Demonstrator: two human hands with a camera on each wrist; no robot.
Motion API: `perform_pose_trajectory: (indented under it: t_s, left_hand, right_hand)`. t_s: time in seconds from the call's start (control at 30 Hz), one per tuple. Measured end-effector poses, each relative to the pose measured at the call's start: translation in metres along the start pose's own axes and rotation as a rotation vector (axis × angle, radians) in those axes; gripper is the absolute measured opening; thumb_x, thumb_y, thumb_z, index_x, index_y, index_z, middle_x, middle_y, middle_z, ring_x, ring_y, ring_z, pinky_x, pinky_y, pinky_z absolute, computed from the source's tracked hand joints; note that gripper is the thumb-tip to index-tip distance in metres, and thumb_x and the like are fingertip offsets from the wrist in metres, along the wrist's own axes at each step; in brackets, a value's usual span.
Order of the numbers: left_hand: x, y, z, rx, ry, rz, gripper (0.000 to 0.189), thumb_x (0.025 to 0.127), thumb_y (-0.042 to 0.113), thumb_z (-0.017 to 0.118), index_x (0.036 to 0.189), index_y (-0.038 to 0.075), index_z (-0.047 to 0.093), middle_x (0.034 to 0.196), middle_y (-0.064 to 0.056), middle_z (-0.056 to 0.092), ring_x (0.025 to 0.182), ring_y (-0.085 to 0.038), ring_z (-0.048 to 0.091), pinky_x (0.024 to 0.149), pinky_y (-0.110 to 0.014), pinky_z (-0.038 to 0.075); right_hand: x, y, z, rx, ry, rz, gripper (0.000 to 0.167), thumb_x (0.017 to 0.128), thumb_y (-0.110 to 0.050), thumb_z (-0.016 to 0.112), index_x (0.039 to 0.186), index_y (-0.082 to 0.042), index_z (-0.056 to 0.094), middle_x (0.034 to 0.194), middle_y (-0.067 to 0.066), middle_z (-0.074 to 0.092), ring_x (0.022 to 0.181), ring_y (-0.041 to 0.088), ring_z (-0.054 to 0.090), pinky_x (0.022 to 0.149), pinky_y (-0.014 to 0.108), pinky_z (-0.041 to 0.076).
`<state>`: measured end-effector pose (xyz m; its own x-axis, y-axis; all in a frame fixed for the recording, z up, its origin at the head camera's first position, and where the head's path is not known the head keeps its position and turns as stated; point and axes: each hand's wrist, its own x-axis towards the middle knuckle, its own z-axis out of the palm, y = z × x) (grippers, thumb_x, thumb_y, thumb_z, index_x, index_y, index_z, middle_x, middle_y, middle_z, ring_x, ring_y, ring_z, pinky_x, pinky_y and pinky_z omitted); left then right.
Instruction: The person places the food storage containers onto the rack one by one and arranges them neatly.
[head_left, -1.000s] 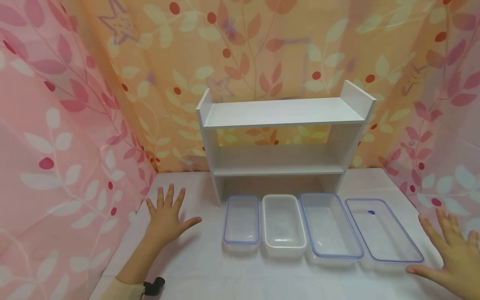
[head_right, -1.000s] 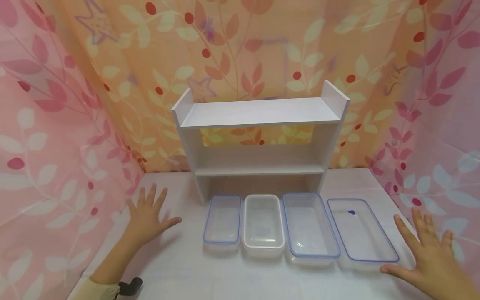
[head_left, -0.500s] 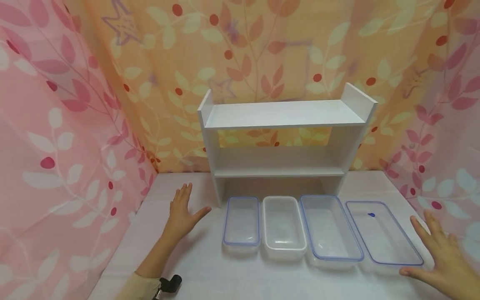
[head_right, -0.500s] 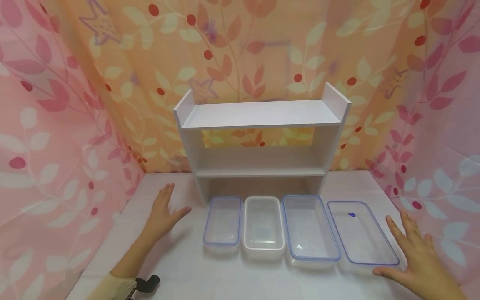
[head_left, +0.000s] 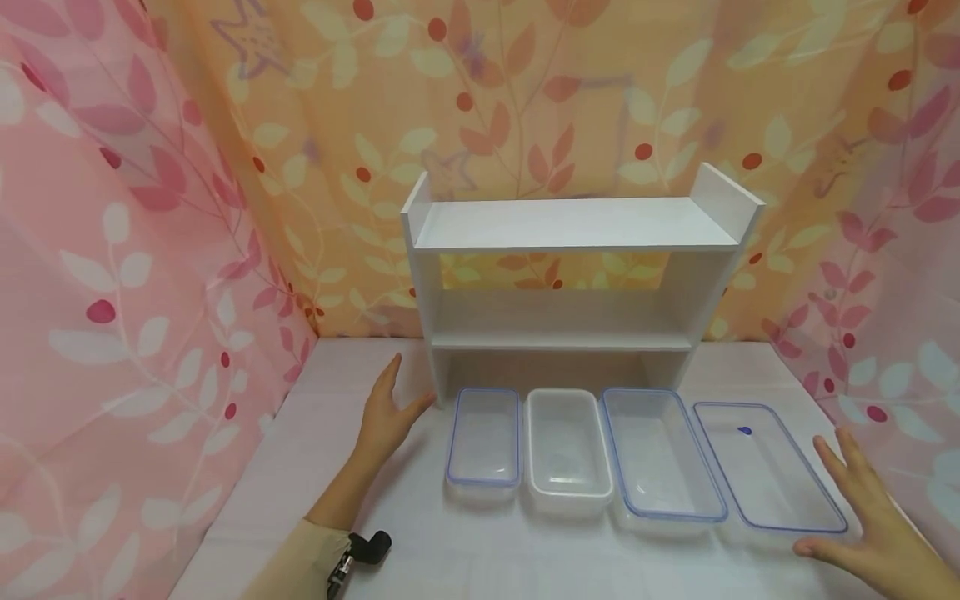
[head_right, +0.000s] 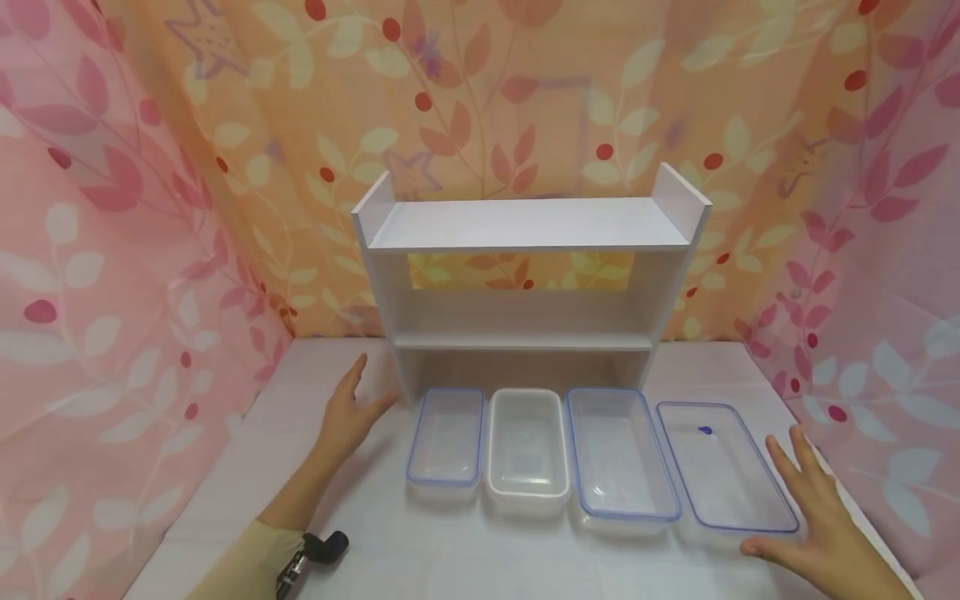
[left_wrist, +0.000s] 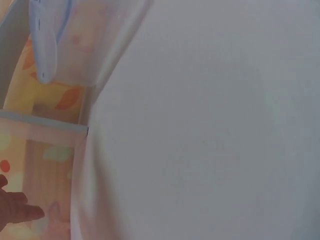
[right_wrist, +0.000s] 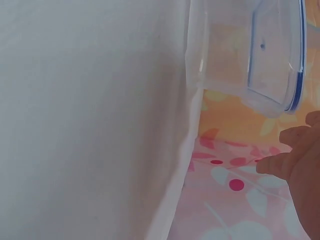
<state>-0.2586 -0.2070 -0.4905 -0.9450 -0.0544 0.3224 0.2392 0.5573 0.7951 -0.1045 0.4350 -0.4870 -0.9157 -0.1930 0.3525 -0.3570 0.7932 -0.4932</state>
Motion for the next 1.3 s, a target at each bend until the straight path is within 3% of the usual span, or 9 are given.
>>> perform_pose_trajectory:
  t_s: [0.17,0.27,0.33,0.5,0.57,0.7,0.93,1.1,1.3]
  left_hand:
    - [0.007,0.003,0.011,-0.047,-0.002,-0.009,0.097,0.087,0.047,0.080,0.163,0.016,0.028,0.166,-0.016,0.032,0.151,-0.039,0.031,0.121,-0.059,0.030]
    - [0.009,0.005,0.014,-0.088,0.016,-0.002,0.095,0.087,0.041,0.082,0.163,0.016,0.030,0.164,-0.015,0.035,0.147,-0.041,0.037,0.116,-0.061,0.038]
    - [0.011,0.006,0.016,-0.117,0.023,-0.004,0.094,0.087,0.038,0.083,0.162,0.016,0.031,0.164,-0.016,0.036,0.146,-0.042,0.040,0.112,-0.062,0.041]
    - [0.017,0.009,0.020,-0.193,0.023,-0.001,0.090,0.089,0.029,0.083,0.162,0.014,0.032,0.163,-0.015,0.037,0.144,-0.044,0.042,0.111,-0.063,0.041]
    - [0.019,0.010,0.022,-0.231,0.021,0.002,0.088,0.090,0.025,0.082,0.161,0.011,0.032,0.164,-0.013,0.036,0.144,-0.045,0.042,0.111,-0.063,0.041]
    - [0.024,0.010,0.025,-0.313,0.019,-0.005,0.085,0.090,0.020,0.081,0.160,0.011,0.034,0.164,-0.010,0.037,0.143,-0.043,0.044,0.111,-0.062,0.042]
    - [0.028,0.010,0.033,-0.459,-0.013,-0.025,0.081,0.091,0.003,0.076,0.159,0.007,0.033,0.163,-0.011,0.037,0.141,-0.042,0.046,0.108,-0.048,0.048]
    - [0.027,0.012,0.039,-0.476,0.001,-0.060,0.076,0.092,0.000,0.074,0.158,0.006,0.036,0.160,-0.012,0.042,0.138,-0.043,0.050,0.100,-0.028,0.053]
    - [0.026,0.012,0.046,-0.434,0.046,-0.042,0.072,0.092,0.008,0.077,0.155,0.008,0.043,0.157,-0.009,0.048,0.134,-0.037,0.056,0.103,-0.035,0.052]
  right_hand:
    - [0.002,-0.001,0.006,0.016,-0.007,-0.003,0.140,0.058,-0.015,0.099,0.166,-0.015,0.010,0.173,0.004,-0.015,0.148,-0.007,-0.021,0.097,0.083,-0.018]
    - [0.004,-0.004,0.008,0.017,0.000,-0.011,0.141,0.057,-0.016,0.100,0.166,-0.015,0.011,0.173,0.003,-0.014,0.146,-0.013,-0.018,0.099,0.082,-0.018]
    - [0.005,-0.005,0.009,0.033,0.002,-0.022,0.140,0.056,-0.015,0.100,0.166,-0.014,0.012,0.173,0.004,-0.013,0.148,-0.011,-0.017,0.107,0.073,-0.022]
    - [0.006,-0.009,0.011,0.059,-0.006,-0.024,0.138,0.058,-0.012,0.098,0.166,-0.014,0.011,0.173,0.002,-0.013,0.148,-0.010,-0.017,0.110,0.069,-0.023]
    - [0.007,-0.011,0.012,0.067,-0.016,-0.012,0.137,0.060,-0.012,0.098,0.166,-0.015,0.011,0.173,0.001,-0.014,0.147,-0.012,-0.018,0.104,0.078,-0.021]
    - [0.009,-0.013,0.014,0.104,-0.033,0.009,0.133,0.063,-0.010,0.096,0.166,-0.015,0.012,0.173,-0.001,-0.014,0.147,-0.013,-0.017,0.100,0.082,-0.019]
    - [0.008,-0.009,0.017,0.092,-0.027,0.037,0.133,0.063,-0.011,0.097,0.166,-0.016,0.013,0.172,-0.004,-0.014,0.146,-0.014,-0.016,0.104,0.080,-0.019]
    - [0.001,-0.001,0.019,0.078,-0.029,0.043,0.133,0.063,-0.011,0.096,0.166,-0.015,0.012,0.172,-0.006,-0.016,0.145,-0.014,-0.018,0.105,0.077,-0.021]
    - [-0.006,0.007,0.020,0.084,-0.040,0.055,0.133,0.065,-0.008,0.094,0.166,-0.014,0.009,0.171,-0.010,-0.019,0.143,-0.017,-0.021,0.101,0.078,-0.024]
